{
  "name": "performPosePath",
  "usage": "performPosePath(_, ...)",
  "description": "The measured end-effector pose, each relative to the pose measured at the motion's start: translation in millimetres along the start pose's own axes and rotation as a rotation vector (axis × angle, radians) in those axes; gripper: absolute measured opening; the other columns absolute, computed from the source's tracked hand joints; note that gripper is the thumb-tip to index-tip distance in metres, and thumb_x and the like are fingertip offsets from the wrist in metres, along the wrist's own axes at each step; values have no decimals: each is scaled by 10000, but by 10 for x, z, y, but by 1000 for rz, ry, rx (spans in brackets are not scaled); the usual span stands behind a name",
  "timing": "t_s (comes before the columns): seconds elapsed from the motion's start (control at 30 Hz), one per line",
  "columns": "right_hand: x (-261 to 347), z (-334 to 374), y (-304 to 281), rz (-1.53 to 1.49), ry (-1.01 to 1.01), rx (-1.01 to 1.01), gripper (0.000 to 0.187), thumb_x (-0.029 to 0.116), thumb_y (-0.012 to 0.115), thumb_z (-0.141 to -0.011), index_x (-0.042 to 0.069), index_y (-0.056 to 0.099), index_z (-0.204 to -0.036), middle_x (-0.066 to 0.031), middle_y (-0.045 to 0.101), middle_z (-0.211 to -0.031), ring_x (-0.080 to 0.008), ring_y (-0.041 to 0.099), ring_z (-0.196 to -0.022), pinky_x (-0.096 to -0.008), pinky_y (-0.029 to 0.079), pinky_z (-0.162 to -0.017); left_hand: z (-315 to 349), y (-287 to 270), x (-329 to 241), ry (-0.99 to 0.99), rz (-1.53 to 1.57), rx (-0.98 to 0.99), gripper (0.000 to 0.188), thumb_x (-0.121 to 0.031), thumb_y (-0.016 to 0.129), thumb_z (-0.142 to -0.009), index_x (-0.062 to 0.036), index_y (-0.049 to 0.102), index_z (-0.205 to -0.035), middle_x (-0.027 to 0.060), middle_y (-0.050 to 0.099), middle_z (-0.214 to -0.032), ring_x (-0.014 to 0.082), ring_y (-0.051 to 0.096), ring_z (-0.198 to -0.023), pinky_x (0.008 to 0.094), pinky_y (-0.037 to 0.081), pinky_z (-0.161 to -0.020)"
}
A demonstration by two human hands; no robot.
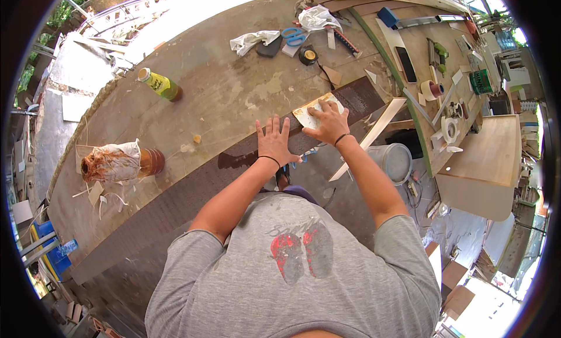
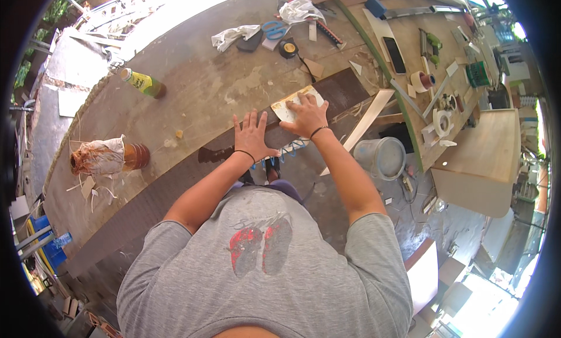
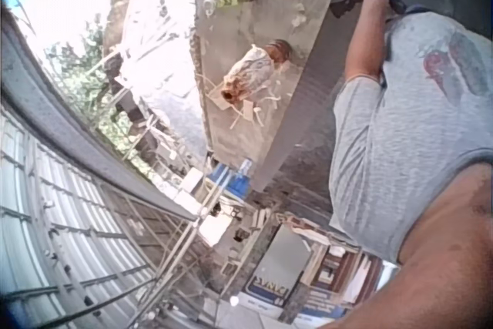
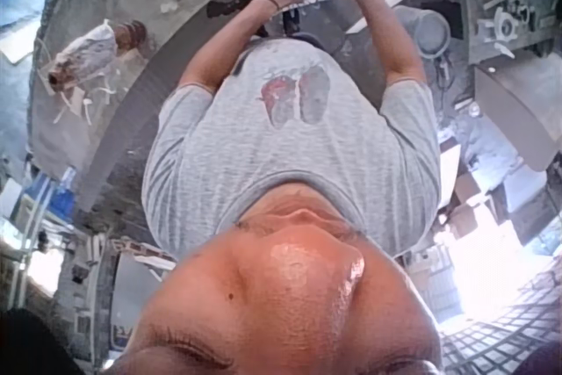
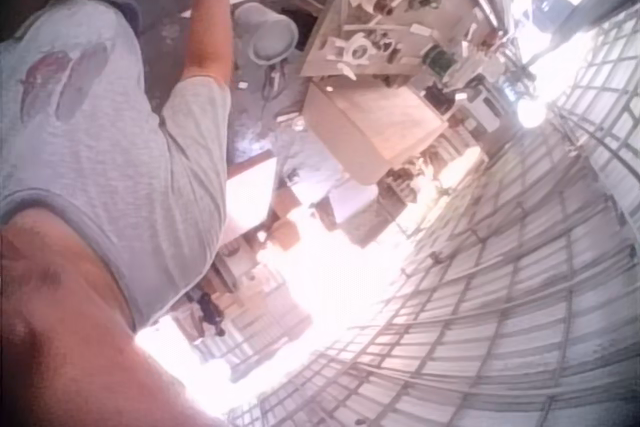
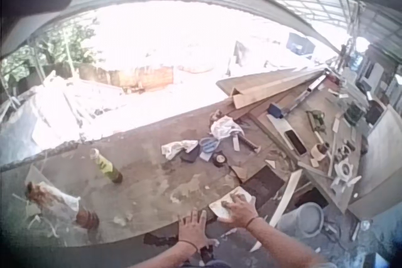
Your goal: The person applies adhesive to a wooden board using a small scraper. They pour the adhesive from a bottle onto the board and then spread it evenly across the surface.
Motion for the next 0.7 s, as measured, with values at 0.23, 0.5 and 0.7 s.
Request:
performPosePath(0.23,-3,-51,-83,15,23,103,679,601,707,-689,255,650,-1271,-114,463,-1461,-308,360,-1391,-707,260,-1024,-13,24,17,-1,-12,12,1273,-737,758,-562,-117,238,-1544,169,259,-1576,318,206,-1477,619,24,-1175)
performPosePath(0.5,-21,-10,-78,16,21,107,692,607,705,-697,258,640,-1291,-118,450,-1474,-320,352,-1395,-712,266,-1024,-5,17,12,-6,1,0,1272,-733,763,-556,-117,245,-1540,164,263,-1574,314,197,-1480,619,24,-1175)
performPosePath(0.7,9,-115,-154,33,61,189,721,625,702,-704,255,621,-1317,-106,427,-1491,-310,338,-1407,-720,269,-1029,-11,44,17,9,12,2,1272,-728,770,-548,-116,251,-1536,166,264,-1571,315,199,-1478,627,34,-1173)
Point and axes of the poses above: each hand's wrist, its own z-axis away from the middle knuckle, its own y-axis out of the palm, x = y × z, the point moved 4 cm from there along -z, towards the middle knuckle
